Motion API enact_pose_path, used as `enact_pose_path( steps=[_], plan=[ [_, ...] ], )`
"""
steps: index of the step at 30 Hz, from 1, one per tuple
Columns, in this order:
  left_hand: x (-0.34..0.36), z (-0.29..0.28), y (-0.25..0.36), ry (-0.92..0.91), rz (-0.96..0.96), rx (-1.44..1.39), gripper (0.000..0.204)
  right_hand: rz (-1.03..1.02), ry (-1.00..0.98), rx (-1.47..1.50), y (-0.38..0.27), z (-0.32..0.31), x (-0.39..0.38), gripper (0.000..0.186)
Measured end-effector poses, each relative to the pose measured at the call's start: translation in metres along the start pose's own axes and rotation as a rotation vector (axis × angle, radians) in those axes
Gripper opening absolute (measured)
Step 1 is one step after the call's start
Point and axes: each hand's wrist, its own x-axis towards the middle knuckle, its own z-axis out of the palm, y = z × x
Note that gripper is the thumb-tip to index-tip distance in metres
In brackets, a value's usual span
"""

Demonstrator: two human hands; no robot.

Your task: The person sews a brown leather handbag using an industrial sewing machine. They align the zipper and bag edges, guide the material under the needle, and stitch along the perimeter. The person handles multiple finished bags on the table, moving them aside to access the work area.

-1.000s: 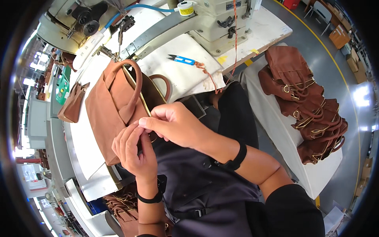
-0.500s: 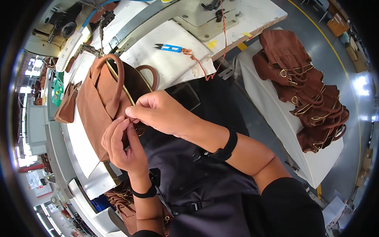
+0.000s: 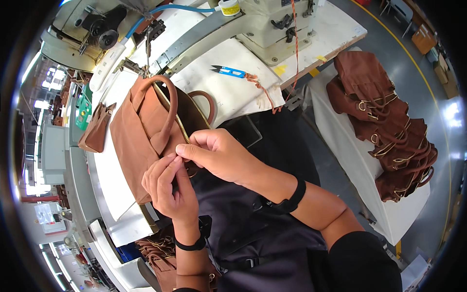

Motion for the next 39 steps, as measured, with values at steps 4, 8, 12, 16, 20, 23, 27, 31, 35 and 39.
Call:
enact_pose_path(
  steps=[4, 8, 12, 16, 20, 23, 27, 31, 35, 39],
  plan=[
    [0.002, -0.003, 0.002, -0.086, -0.01, -0.046, 0.027, -0.004, 0.114, 0.034, 0.009, 0.006, -0.005, 0.026],
    [0.025, -0.031, 0.016, -0.289, -0.061, -0.099, 0.036, -0.042, 0.225, 0.136, 0.019, 0.017, -0.002, 0.025],
    [0.1, -0.023, 0.012, -0.515, 0.375, 0.127, 0.037, -0.074, 0.258, 0.094, 0.005, 0.026, -0.006, 0.027],
    [0.138, -0.014, -0.013, -0.588, 0.642, 0.288, 0.036, -0.015, 0.281, -0.063, -0.006, 0.024, -0.01, 0.036],
    [0.15, -0.059, -0.012, -0.535, 0.595, 0.394, 0.034, -0.123, 0.253, -0.123, 0.002, 0.027, -0.006, 0.039],
    [0.143, -0.095, -0.02, -0.408, 0.441, 0.626, 0.032, -0.167, 0.212, 0.026, 0.013, 0.03, -0.005, 0.039],
    [0.106, -0.091, -0.07, -0.54, 0.402, 0.36, 0.031, -0.126, 0.178, 0.314, 0.015, 0.042, -0.007, 0.036],
    [0.082, -0.066, -0.036, -0.621, 0.133, 0.117, 0.07, -0.04, 0.191, 0.481, 0.007, 0.044, -0.006, 0.035],
    [0.051, -0.048, -0.029, -0.582, 0.082, 0.234, 0.078, -0.021, 0.147, 0.502, 0.003, 0.042, -0.01, 0.03],
    [0.042, -0.038, -0.02, -0.532, -0.006, 0.247, 0.076, -0.016, 0.112, 0.428, 0.004, 0.04, -0.01, 0.029]
  ],
)
